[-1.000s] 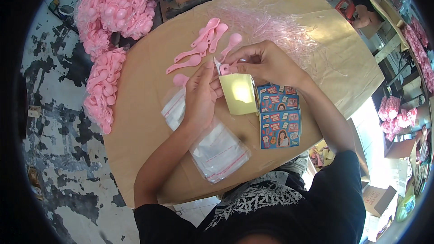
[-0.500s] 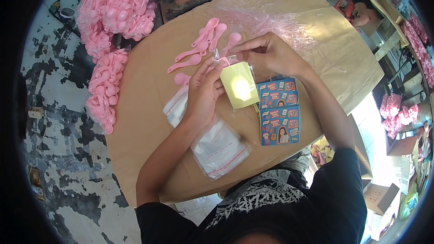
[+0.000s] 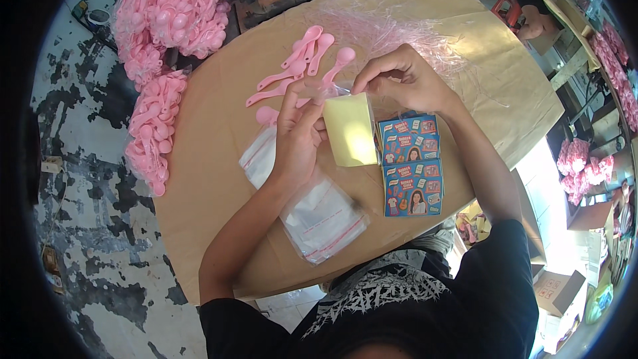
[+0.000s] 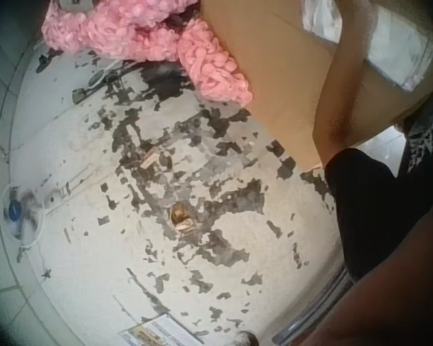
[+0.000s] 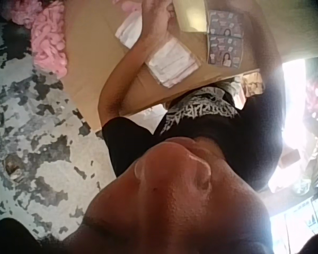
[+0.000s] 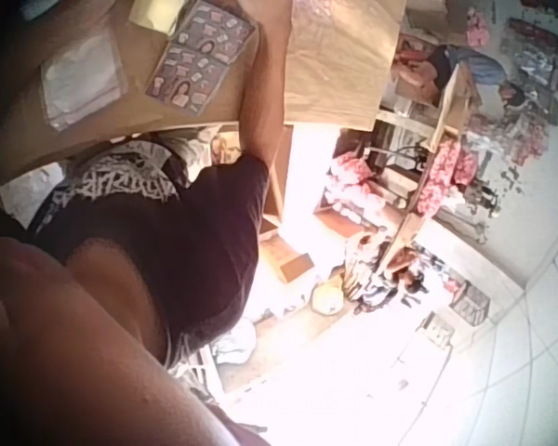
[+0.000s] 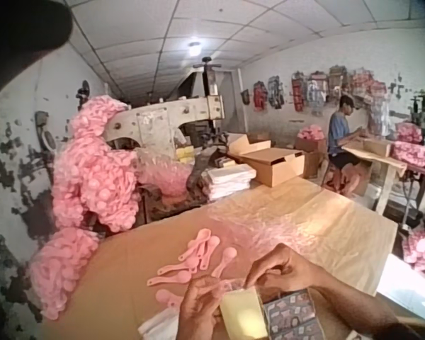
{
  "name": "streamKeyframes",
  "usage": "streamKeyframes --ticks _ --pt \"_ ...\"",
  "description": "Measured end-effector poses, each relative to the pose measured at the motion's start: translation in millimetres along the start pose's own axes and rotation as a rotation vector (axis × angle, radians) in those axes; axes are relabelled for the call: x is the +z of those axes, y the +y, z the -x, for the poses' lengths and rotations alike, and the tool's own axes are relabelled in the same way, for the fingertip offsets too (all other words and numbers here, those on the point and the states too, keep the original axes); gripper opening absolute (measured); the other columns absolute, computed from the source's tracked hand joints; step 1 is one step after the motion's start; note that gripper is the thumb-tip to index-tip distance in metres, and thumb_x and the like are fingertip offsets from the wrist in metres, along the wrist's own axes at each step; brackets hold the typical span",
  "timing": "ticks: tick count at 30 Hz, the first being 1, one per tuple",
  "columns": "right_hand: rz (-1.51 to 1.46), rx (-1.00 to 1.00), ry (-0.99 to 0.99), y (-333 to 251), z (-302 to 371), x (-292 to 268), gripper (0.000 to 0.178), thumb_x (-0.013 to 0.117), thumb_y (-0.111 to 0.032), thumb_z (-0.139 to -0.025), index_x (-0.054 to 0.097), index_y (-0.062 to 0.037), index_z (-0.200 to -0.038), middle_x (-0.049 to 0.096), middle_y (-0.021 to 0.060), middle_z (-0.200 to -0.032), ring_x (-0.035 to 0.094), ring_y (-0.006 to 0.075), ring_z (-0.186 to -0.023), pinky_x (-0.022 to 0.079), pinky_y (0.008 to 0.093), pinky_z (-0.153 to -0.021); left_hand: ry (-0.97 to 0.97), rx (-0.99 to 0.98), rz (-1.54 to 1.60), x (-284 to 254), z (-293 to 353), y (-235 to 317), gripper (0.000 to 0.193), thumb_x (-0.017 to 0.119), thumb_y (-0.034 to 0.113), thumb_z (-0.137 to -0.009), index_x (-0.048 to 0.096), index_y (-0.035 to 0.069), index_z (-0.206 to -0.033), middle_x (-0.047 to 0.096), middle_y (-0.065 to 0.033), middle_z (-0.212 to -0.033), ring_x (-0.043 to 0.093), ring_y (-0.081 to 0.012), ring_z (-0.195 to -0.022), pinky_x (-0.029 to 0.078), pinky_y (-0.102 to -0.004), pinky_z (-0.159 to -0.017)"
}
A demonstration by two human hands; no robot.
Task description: The person repeatedly picks up pink plastic spoons and small blue cards, places them into clear plastic bags, and seals the bags. The process is repeated multiple times with consistent hand motions and object handling.
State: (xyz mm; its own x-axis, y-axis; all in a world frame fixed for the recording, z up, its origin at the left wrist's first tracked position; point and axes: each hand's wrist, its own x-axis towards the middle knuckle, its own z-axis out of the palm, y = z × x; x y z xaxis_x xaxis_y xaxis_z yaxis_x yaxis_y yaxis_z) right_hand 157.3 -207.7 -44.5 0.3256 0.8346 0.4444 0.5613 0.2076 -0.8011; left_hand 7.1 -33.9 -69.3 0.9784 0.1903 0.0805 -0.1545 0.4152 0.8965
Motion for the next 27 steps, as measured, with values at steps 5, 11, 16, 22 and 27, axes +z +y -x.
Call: streamKeyframes --ticks 5,11,16,22,27 --pt "0.041 -0.004 -0.019 -5 -1 0 0.02 0.057 0.004 -0.078 0.073 -0.0001 -0.089 0.071 0.0076 -0.081 0.065 0.0123 -0.076 0.051 0.0261 -0.072 -0.006 -0.074 -0.121 4 0 1 0.022 0.051 0.022 -0.101 0.056 0.013 -0.121 0.063 -0.0055 -0.108 0.064 -0.0113 -0.09 0.053 -0.0273 -0.076" --pt "-0.062 -0.007 -0.011 2 1 -2 0.019 0.056 0.004 -0.079 0.072 0.0007 -0.088 0.07 0.0081 -0.083 0.064 0.0131 -0.077 0.05 0.0256 -0.072 -0.074 -0.064 -0.012 -2 -1 0 0.021 0.046 0.019 -0.102 0.06 0.008 -0.114 0.061 -0.0065 -0.112 0.066 -0.015 -0.096 0.054 -0.0293 -0.08" --pt "-0.101 -0.057 -0.035 11 1 -10 0.016 0.056 0.004 -0.081 0.072 0.0012 -0.086 0.07 0.0078 -0.083 0.064 0.0136 -0.078 0.05 0.0262 -0.073 -0.14 -0.035 0.0 -3 1 0 0.022 0.042 0.017 -0.103 0.06 0.007 -0.113 0.061 -0.0068 -0.111 0.068 -0.0168 -0.091 0.056 -0.0296 -0.076" --pt "-0.143 -0.001 0.016 7 1 -8 0.008 0.062 0.002 -0.073 0.07 -0.0002 -0.073 0.068 0.0103 -0.072 0.065 0.024 -0.078 0.05 0.0328 -0.073 -0.149 -0.044 -0.083 -1 6 5 0.02 0.038 0.015 -0.103 0.055 0.005 -0.099 0.059 -0.0058 -0.106 0.069 -0.0169 -0.08 0.057 -0.0293 -0.069" --pt "-0.144 0.011 -0.023 4 -1 -6 0.008 0.062 0.002 -0.073 0.07 0.0001 -0.072 0.068 0.0102 -0.073 0.064 0.0235 -0.077 0.05 0.0335 -0.072 -0.193 -0.046 -0.039 -5 5 7 0.022 0.036 0.019 -0.102 0.047 0.007 -0.089 0.058 -0.0039 -0.094 0.069 -0.0165 -0.078 0.056 -0.0279 -0.066"
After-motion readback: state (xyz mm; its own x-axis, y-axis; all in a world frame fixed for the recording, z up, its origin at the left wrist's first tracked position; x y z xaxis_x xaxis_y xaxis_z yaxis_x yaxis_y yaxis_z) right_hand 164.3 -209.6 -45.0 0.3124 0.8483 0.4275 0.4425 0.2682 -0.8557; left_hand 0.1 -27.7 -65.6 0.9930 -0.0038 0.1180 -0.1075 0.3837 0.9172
